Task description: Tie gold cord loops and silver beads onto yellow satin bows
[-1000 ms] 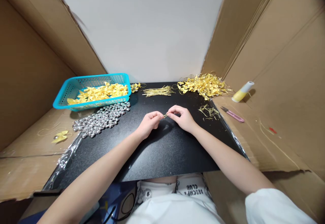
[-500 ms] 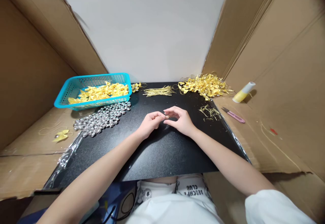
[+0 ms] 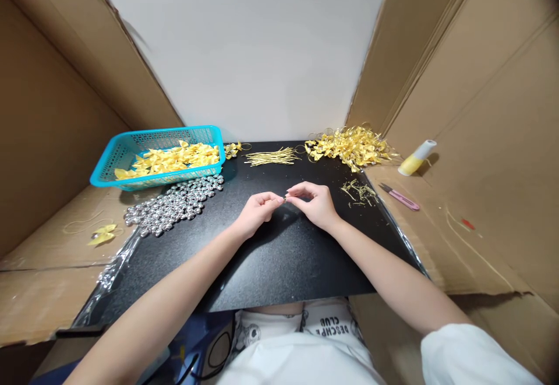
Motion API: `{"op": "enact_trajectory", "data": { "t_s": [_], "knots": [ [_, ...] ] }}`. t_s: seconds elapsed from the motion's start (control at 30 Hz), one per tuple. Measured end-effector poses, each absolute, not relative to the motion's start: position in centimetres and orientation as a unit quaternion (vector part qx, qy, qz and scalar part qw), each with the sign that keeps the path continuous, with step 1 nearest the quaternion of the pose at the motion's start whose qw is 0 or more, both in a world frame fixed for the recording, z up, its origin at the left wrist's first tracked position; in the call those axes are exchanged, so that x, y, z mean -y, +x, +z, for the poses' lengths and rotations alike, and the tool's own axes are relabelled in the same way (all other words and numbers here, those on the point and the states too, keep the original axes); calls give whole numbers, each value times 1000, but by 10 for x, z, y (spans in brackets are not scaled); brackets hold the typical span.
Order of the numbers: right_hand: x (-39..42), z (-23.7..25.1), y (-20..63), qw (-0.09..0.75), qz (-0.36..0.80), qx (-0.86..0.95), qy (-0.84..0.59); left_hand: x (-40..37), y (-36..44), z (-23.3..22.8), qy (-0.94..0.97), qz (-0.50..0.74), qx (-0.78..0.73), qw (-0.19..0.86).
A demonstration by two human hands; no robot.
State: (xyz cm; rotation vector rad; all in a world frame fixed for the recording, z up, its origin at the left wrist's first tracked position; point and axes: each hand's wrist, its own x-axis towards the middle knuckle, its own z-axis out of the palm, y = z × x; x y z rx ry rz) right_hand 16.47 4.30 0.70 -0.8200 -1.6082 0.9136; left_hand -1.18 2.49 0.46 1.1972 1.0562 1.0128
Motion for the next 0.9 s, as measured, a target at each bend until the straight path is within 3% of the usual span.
{"op": "enact_trajectory", "data": {
  "t_s": [0.9],
  "knots": [
    [-44, 1, 163, 478, 513, 654, -285, -26, -11, 8, 484, 444, -446, 608]
  ]
}}
